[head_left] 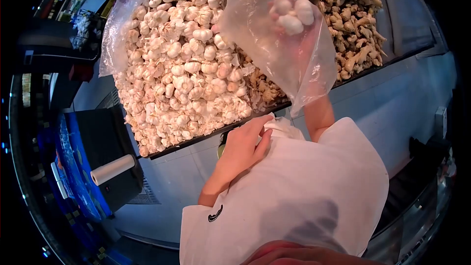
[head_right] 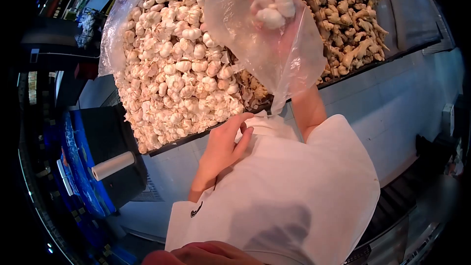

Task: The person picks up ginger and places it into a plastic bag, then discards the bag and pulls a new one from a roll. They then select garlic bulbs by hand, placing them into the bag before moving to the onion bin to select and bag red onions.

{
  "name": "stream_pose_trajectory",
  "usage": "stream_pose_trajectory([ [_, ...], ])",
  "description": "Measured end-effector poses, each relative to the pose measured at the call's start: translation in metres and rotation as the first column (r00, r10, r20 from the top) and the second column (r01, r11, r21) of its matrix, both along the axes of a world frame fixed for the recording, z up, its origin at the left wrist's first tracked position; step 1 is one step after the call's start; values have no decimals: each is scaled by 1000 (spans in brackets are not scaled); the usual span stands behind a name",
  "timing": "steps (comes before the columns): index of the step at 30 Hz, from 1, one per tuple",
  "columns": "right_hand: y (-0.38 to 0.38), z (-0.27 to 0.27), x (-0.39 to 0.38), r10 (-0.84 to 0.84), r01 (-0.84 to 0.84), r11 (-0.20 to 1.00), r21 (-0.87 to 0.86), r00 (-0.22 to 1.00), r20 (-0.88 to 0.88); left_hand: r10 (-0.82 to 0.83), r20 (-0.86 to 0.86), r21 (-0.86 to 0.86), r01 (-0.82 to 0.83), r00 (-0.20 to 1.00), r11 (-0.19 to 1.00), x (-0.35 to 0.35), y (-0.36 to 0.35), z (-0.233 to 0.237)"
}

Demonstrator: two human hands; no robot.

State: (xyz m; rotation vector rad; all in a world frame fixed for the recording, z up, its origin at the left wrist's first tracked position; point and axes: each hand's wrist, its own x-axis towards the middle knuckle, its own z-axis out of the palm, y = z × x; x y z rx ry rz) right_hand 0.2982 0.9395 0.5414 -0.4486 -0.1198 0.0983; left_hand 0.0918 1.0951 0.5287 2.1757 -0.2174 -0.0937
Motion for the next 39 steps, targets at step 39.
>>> stream_pose_trajectory([
  [39, 51, -112, -2, -261, 426, 221, -877, 893, 368, 134, -360, -320, -257, 923, 912, -11, 69, -90],
])
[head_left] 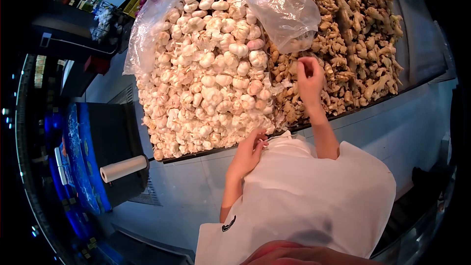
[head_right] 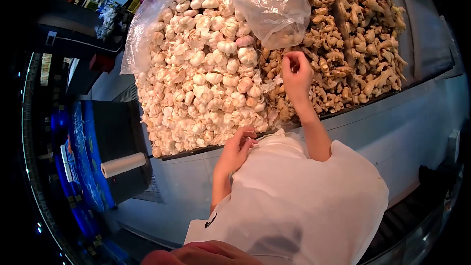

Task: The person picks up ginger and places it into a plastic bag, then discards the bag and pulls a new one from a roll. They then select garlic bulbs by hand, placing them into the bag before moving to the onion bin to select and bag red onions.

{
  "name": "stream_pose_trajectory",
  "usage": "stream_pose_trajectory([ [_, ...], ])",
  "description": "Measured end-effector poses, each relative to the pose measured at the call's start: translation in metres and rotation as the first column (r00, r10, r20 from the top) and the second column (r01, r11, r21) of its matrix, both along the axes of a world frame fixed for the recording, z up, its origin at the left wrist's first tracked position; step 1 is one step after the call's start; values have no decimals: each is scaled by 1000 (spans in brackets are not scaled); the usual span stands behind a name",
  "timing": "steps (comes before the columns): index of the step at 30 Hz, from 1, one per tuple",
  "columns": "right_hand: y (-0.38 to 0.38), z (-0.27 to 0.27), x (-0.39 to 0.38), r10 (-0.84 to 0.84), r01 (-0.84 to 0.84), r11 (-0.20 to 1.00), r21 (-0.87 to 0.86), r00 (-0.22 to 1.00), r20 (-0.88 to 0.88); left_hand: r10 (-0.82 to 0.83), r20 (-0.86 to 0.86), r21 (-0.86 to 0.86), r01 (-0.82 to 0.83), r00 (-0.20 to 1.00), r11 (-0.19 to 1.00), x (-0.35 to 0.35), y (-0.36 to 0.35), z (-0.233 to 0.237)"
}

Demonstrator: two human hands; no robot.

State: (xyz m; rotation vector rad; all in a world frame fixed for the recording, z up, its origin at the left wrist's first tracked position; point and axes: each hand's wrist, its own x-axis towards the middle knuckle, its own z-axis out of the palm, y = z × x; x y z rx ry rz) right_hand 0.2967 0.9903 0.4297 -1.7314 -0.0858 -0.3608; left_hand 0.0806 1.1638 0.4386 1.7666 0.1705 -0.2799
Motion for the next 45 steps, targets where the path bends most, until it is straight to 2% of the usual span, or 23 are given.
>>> stream_pose_trajectory([
  [1, 7, -9, -30, 16, -14, 997, 74, 999, -33, 10, -4, 9, -10, 1000, 1000, 1, 0, -8],
  [2, 12, -17, -58, 172, -170, 985, 31, 980, -97, 102, -79, -218, -117, 992, 969, 2, 2, -19],
  [3, 15, -17, -84, 394, -395, 918, 29, 904, -169, 172, -170, -424, -230, 970, 876, 3, 4, -28],
  [5, 15, -29, -119, 747, -767, 637, -80, 640, -181, 217, -183, -460, -279, 959, 843, 6, 8, -45],
  [7, 19, -40, -148, 776, -785, 605, -133, 619, -120, 315, -360, -444, -459, 878, 770, 2, 17, -68],
  [8, 20, -45, -155, 787, -802, 593, -68, 596, -160, 276, -328, -355, -389, 903, 850, -2, 22, -80],
  [9, 20, -50, -157, 799, -816, 578, -6, 568, -199, 288, -317, -355, -394, 904, 847, -9, 25, -90],
  [10, 18, -55, -154, 809, -857, 514, -38, 498, -313, 262, -328, -351, -375, 907, 858, -15, 24, -88],
  [11, 18, -59, -153, 817, -864, 502, -42, 489, -307, 237, -344, -346, -357, 909, 867, -21, 23, -87],
  [14, 24, -63, -146, 870, -915, 398, -68, 400, -290, 313, -343, -357, -431, 886, 829, -39, 16, -93],
  [19, 43, -63, -162, 902, -936, 351, -36, 348, -255, 432, -345, -368, -543, 833, 755, -70, 21, -104],
  [21, 53, -61, -175, 882, -919, 384, -88, 394, -259, 494, -328, -380, -591, 805, 711, -89, 23, -106],
  [23, 65, -63, -183, 898, -950, 297, -97, 312, -310, 524, -340, -350, -622, 781, 701, -108, 25, -110],
  [26, 86, -76, -195, 903, -976, 213, 43, 180, -390, 601, -324, -353, -683, 731, 639, -139, 29, -120],
  [27, 92, -84, -202, 909, -989, 147, 33, 122, -398, 615, -312, -343, -690, 724, 637, -151, 28, -124],
  [30, 109, -109, -219, 908, -985, 165, 55, 129, -399, 712, -351, -312, -793, 608, 524, -176, 28, -110],
  [31, 113, -112, -223, 911, -993, 111, 40, 85, -403, 742, -347, -326, -816, 573, 478, -184, 28, -109],
  [33, 124, -117, -230, 893, -992, 59, 115, 1, -451, 744, -341, -323, -815, 575, 481, -200, 30, -110],
  [35, 137, -104, -238, 887, -996, -26, 89, -63, -457, 778, -323, -349, -832, 539, 431, -213, 31, -111],
  [37, 152, -100, -248, 867, -993, -104, 60, -120, -484, 783, -311, -443, -811, 538, 381, -224, 36, -109],
  [41, 189, -97, -270, 838, -970, -230, -83, -154, -523, 841, -281, -451, -837, 462, 310, -247, 59, -124],
  [45, 236, -99, -298, 833, -943, -286, -168, -158, -530, 847, -297, -448, -848, 441, 284, -275, 104, -136],
])
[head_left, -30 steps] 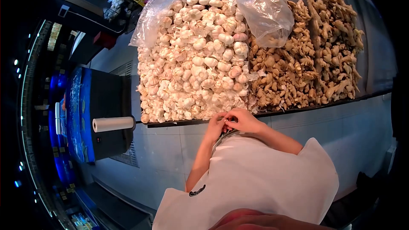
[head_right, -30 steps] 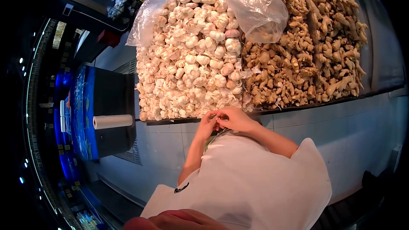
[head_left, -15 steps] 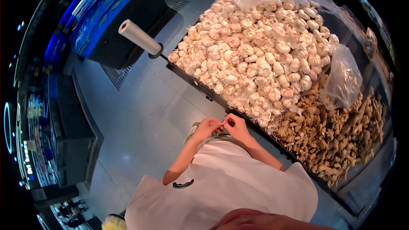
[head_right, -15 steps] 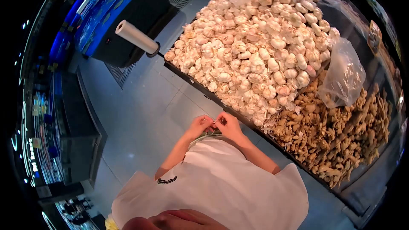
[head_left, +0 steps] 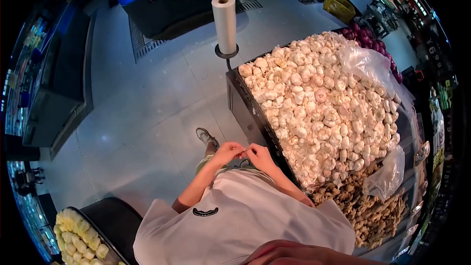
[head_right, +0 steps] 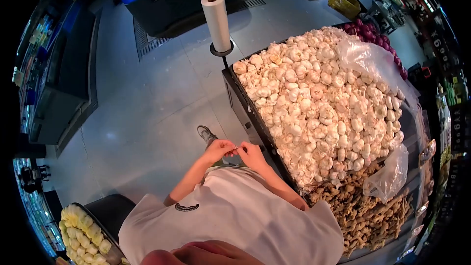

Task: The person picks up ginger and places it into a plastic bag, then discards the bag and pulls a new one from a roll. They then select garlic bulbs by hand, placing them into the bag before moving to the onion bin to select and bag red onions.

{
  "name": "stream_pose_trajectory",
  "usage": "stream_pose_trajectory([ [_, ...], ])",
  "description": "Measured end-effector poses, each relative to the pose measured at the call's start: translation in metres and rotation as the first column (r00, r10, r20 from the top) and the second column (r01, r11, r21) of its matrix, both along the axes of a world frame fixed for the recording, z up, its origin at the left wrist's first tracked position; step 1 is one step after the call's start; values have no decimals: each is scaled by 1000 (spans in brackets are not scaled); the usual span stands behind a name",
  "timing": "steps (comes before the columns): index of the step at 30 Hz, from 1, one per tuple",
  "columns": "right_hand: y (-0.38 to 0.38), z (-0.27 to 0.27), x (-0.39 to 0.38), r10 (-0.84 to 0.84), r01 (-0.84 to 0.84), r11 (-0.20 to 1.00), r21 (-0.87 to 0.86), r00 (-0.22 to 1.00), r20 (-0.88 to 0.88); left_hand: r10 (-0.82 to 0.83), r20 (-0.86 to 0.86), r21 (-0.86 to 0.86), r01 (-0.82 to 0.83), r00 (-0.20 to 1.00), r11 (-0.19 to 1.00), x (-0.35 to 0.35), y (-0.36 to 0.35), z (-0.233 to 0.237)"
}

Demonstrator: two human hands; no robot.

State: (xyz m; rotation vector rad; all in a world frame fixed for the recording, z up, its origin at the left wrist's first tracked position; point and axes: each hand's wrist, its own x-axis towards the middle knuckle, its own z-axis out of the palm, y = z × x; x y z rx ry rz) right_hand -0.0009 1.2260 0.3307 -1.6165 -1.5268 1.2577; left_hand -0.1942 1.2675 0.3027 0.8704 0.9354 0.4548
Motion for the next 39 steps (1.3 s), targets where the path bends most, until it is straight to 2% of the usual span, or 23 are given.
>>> stream_pose_trajectory([
  [2, 27, 1, -18, 26, -26, 999, 18, 999, 25, 26, -2, -4, -26, 1000, 1000, -18, 23, 3],
  [4, 55, -4, -38, 80, -77, 997, -25, 986, 146, 87, 24, 8, -87, 996, 996, -38, 45, -1],
  [7, 104, -6, -78, 110, -111, 994, -1, 978, 178, 173, 99, -18, -172, 980, 985, -74, 82, -15],
  [9, 140, -6, -109, 153, -151, 988, -25, 972, 180, 209, 128, 42, -215, 970, 976, -103, 104, -25],
  [12, 194, 0, -162, 240, -232, 971, -64, 948, 207, 340, 90, 64, -346, 936, 936, -157, 133, -32],
  [13, 212, 4, -180, 314, -312, 949, -41, 927, 204, 401, 59, 76, -405, 914, 911, -174, 142, -22],
  [15, 244, 28, -218, 428, -433, 901, -30, 875, 224, 436, 41, 111, -438, 899, 892, -209, 159, -31],
  [16, 257, 25, -234, 434, -439, 898, -23, 875, 217, 459, 30, 136, -459, 888, 878, -225, 166, -30],
  [18, 277, 14, -260, 569, -562, 822, -91, 806, 162, 485, -10, 196, -474, 874, 858, -252, 176, -28],
  [23, 310, 19, -321, 587, -585, 806, -89, 810, -11, 586, -66, 305, -543, 808, 782, -300, 196, -15],
  [27, 344, 7, -339, 550, -555, 825, -108, 832, -72, 612, -7, 233, -594, 791, 770, -320, 208, -5],
  [30, 373, -14, -347, 593, -596, 796, -107, 803, -64, 616, 5, 194, -605, 788, 772, -331, 224, 4],
  [33, 400, 19, -359, 608, -618, 783, -74, 785, -118, 619, -8, 187, -607, 786, 773, -341, 247, 7],
  [34, 410, 13, -362, 607, -617, 784, -69, 784, -129, 621, -10, 187, -608, 784, 771, -345, 258, 7],
  [38, 463, -2, -366, 534, -620, 770, -154, 757, -377, 614, 32, 76, -614, 789, 786, -355, 313, 16],
  [39, 481, -3, -364, 516, -642, 747, -174, 724, -458, 643, 119, -2, -647, 757, 762, -355, 330, 21],
])
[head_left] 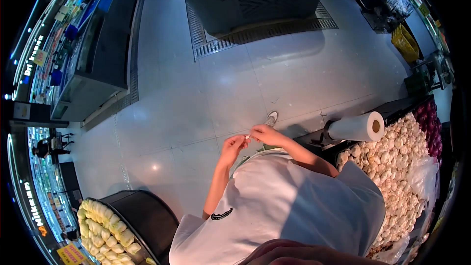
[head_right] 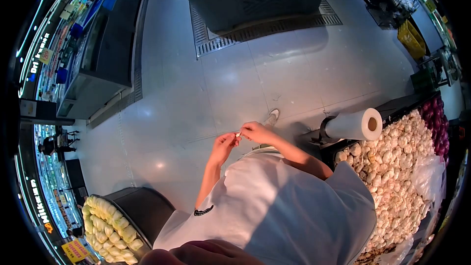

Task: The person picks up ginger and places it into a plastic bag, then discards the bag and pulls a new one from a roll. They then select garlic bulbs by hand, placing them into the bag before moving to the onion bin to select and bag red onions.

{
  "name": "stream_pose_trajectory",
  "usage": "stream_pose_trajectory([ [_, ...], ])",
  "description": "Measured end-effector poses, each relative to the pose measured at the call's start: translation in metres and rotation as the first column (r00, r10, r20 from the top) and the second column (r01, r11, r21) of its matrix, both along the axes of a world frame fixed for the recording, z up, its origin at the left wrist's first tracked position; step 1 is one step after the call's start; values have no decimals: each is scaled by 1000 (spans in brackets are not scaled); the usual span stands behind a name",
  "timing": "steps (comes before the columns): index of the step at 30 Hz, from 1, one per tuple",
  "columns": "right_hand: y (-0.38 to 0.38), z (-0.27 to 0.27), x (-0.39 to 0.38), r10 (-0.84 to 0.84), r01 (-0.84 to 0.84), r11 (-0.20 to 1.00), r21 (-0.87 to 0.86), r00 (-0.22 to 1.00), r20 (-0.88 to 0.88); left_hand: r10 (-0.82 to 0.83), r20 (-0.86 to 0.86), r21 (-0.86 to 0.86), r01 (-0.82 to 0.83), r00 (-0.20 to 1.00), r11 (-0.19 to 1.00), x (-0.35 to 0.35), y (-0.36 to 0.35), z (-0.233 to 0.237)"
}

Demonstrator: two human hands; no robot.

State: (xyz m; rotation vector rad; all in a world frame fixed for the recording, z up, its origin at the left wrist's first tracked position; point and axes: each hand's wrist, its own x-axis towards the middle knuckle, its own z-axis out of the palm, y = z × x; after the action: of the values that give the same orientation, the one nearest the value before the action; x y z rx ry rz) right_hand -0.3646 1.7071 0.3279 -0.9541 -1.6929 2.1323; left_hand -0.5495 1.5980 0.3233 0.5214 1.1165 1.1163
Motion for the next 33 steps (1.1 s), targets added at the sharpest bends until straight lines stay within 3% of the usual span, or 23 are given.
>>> stream_pose_trajectory([
  [1, 17, -2, 3, -14, 14, 1000, -5, 1000, -15, 37, 116, -9, -36, 993, 999, 1, 19, 5],
  [4, 66, -2, 15, -81, 68, 994, -89, 985, -149, -1, 175, -12, 3, 985, 1000, 6, 81, 16],
  [10, 145, 4, 71, -340, 252, 907, -337, 911, -234, -236, 114, 2, 237, 965, 972, 48, 217, 35],
  [17, 175, 13, 148, -715, 687, 699, -198, 673, -188, -596, 9, 33, 595, 803, 803, 132, 339, 26],
  [20, 168, 8, 178, -824, 793, 567, -223, 541, -170, -651, -280, 25, 683, 706, 730, 175, 370, 22],
  [21, 166, 1, 183, -853, 824, 521, -224, 496, -159, -703, -286, 20, 738, 651, 675, 193, 377, 21],
  [23, 158, -9, 194, -906, 890, 415, -188, 385, -174, -668, -435, 114, 773, 604, 625, 225, 386, 14],
  [24, 155, -11, 199, -921, 918, 371, -141, 344, -183, -671, -524, 137, 830, 524, 541, 237, 392, 8],
  [27, 151, -10, 215, -977, 973, 182, -143, 162, -140, -486, -850, 155, 978, 204, 139, 284, 400, 16],
  [28, 152, -16, 219, -985, 982, 120, -146, 98, -144, -511, -847, 109, 989, 147, 104, 299, 401, 16],
  [30, 155, -33, 225, -972, 988, -156, -21, -157, -174, -506, -859, 124, 991, 81, -52, 325, 407, 15],
  [31, 155, -33, 231, -963, 978, -207, -28, -209, -170, -493, -868, 140, 980, 52, -142, 337, 411, 15],
  [33, 154, -29, 240, -911, 907, -413, 80, -413, -19, -503, -864, 150, 958, 6, -246, 362, 413, 29],
])
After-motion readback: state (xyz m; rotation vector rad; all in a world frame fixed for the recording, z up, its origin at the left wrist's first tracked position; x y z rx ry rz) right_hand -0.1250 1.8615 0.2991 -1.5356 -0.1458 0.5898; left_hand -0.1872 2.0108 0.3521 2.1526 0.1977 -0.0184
